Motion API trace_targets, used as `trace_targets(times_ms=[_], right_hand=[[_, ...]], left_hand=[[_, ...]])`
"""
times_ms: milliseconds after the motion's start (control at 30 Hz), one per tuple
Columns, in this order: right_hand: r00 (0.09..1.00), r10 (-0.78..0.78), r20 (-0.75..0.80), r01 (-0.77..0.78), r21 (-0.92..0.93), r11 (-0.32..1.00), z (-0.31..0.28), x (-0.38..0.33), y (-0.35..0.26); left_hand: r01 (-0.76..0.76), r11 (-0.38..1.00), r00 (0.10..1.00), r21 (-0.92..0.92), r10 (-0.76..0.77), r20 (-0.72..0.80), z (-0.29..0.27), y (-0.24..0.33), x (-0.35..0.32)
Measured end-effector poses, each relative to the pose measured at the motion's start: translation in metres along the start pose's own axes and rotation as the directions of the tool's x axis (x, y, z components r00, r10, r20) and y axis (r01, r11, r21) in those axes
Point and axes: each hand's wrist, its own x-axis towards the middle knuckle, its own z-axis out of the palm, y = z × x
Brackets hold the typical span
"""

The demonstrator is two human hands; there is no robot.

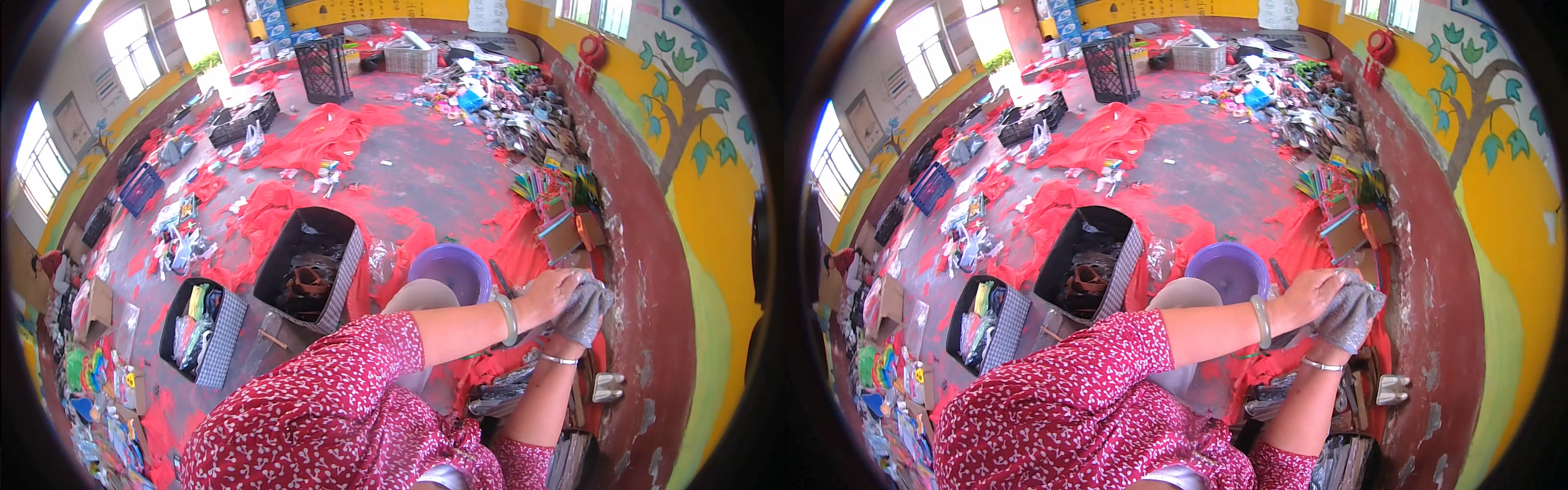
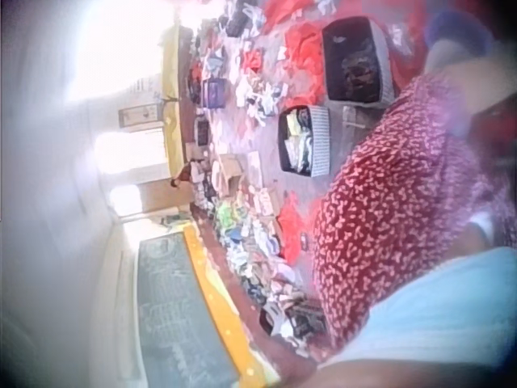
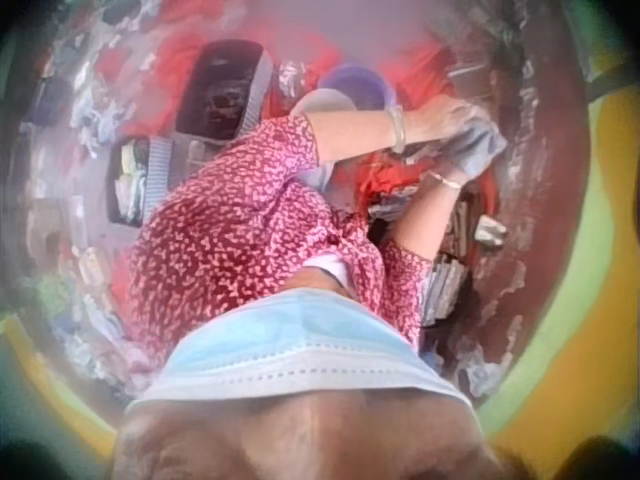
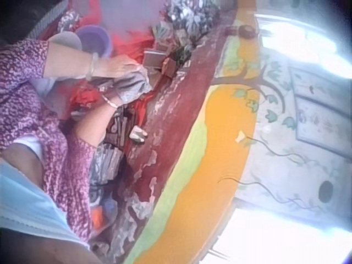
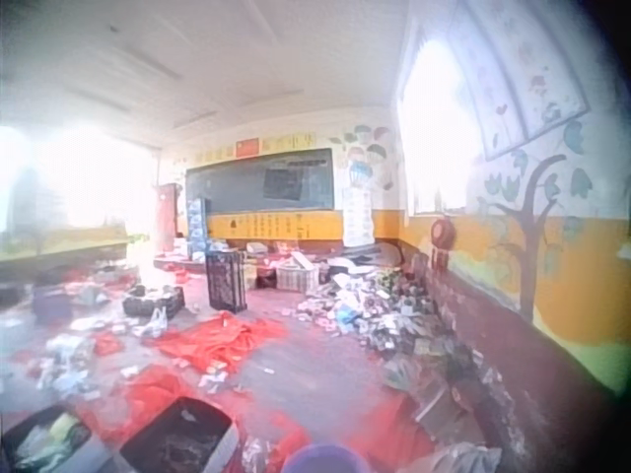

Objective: The person wipes a series of plastic-wrapped items with a cloth, periodically dipping the cloth into a purple bucket of water.

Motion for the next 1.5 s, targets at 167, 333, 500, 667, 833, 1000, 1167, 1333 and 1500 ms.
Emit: trace_targets(times_ms=[167, 333, 500, 667, 833, 1000, 1167, 1333, 1500], right_hand=[[0.936, -0.300, 0.182, -0.180, -0.487, -0.855, 0.035, 0.007, 0.016], [0.976, -0.203, 0.075, -0.169, -0.324, -0.931, 0.037, 0.010, -0.007], [0.815, -0.434, -0.385, -0.177, 0.547, -0.818, 0.086, 0.027, 0.030], [0.576, -0.728, -0.371, 0.262, -0.760, 0.594, 0.047, -0.019, -0.045], [0.766, -0.621, -0.168, 0.256, -0.806, 0.533, 0.067, -0.026, -0.031], [0.894, -0.419, 0.157, -0.074, -0.872, -0.484, 0.047, 0.012, -0.016], [0.804, -0.506, -0.311, 0.008, -0.846, 0.532, 0.038, -0.012, -0.001], [0.891, -0.391, -0.231, -0.063, -0.916, 0.397, -0.007, -0.026, -0.052], [0.898, -0.384, -0.213, 0.005, -0.869, 0.495, 0.037, -0.023, -0.012]], left_hand=[[-0.031, 0.964, 0.998, 0.265, 0.043, -0.039, 0.003, 0.014, -0.003], [-0.042, 0.990, 0.997, 0.134, 0.051, -0.057, 0.017, -0.015, 0.011], [0.148, 0.974, 0.988, -0.172, -0.152, -0.013, 0.009, -0.028, 0.020], [0.261, 0.910, 0.930, -0.323, -0.326, -0.168, 0.000, -0.070, 0.022], [0.177, 0.984, 0.984, 0.020, -0.176, -0.025, -0.003, -0.062, 0.030], [-0.131, 0.989, 0.966, 0.069, 0.111, 0.232, 0.016, -0.060, 0.022], [-0.142, 0.980, 0.981, 0.140, 0.120, 0.153, 0.018, -0.071, 0.021], [-0.112, 0.988, 0.992, 0.106, 0.105, 0.069, 0.019, -0.058, 0.012], [-0.218, 0.962, 0.975, 0.164, 0.221, -0.005, 0.026, -0.058, 0.015]])
